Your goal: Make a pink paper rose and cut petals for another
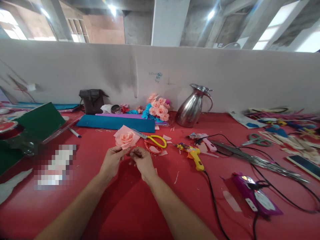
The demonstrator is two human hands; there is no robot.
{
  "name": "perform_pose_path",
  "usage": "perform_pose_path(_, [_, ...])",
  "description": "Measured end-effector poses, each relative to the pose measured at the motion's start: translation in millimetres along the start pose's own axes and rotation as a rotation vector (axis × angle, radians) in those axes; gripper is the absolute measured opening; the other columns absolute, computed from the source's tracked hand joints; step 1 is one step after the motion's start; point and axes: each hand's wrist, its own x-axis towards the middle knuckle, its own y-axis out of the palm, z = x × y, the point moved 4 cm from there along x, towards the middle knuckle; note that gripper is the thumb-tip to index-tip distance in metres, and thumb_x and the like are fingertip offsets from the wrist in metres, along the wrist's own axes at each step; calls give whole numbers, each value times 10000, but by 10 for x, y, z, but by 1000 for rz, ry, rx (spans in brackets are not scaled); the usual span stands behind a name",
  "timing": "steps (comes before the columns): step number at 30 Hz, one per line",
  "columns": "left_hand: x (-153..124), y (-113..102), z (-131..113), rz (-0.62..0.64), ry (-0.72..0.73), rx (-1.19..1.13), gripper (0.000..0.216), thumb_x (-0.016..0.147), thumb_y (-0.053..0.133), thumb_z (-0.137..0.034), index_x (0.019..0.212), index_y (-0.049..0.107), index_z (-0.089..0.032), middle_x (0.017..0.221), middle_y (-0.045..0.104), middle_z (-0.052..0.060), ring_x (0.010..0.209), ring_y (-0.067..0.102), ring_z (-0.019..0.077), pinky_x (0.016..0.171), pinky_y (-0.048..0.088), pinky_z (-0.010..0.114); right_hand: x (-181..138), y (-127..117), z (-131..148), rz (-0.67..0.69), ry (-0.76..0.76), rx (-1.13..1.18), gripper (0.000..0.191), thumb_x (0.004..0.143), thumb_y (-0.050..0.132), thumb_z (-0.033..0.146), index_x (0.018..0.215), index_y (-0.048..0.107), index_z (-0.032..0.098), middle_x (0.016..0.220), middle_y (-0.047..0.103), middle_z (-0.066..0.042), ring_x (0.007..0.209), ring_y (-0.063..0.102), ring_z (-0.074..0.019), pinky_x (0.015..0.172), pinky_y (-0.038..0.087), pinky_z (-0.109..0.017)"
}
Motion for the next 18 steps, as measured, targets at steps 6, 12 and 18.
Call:
perform_pose_path(6, [6, 3, 44, 13, 8, -5, 152, 597, 757, -255, 605, 678, -125, 514, 551, -17, 455, 352, 53, 442, 288, 188, -8, 15, 26, 20, -35, -18, 121, 667, 639, 275, 734, 601, 183, 715, 674, -3, 453, 539, -82, 461, 369, -215])
perform_pose_path(12, [4, 15, 34, 33, 58, 42, 148, 648, 710, -250, 605, 638, -128, 527, 530, -26, 494, 409, 69, 470, 335, 186, -3, 38, -15, 68, -35, -7, 137, 686, 626, 292, 762, 588, 184, 712, 670, -3, 470, 544, -88, 470, 377, -216])
perform_pose_path(18, [-6, 41, 57, 54, 66, -10, 164, 641, 703, -267, 582, 612, -143, 552, 541, -24, 533, 464, 97, 483, 374, 204, 46, 31, -76, 76, -81, -23, 90, 691, 606, 284, 721, 578, 204, 735, 656, -8, 520, 561, -120, 483, 417, -237])
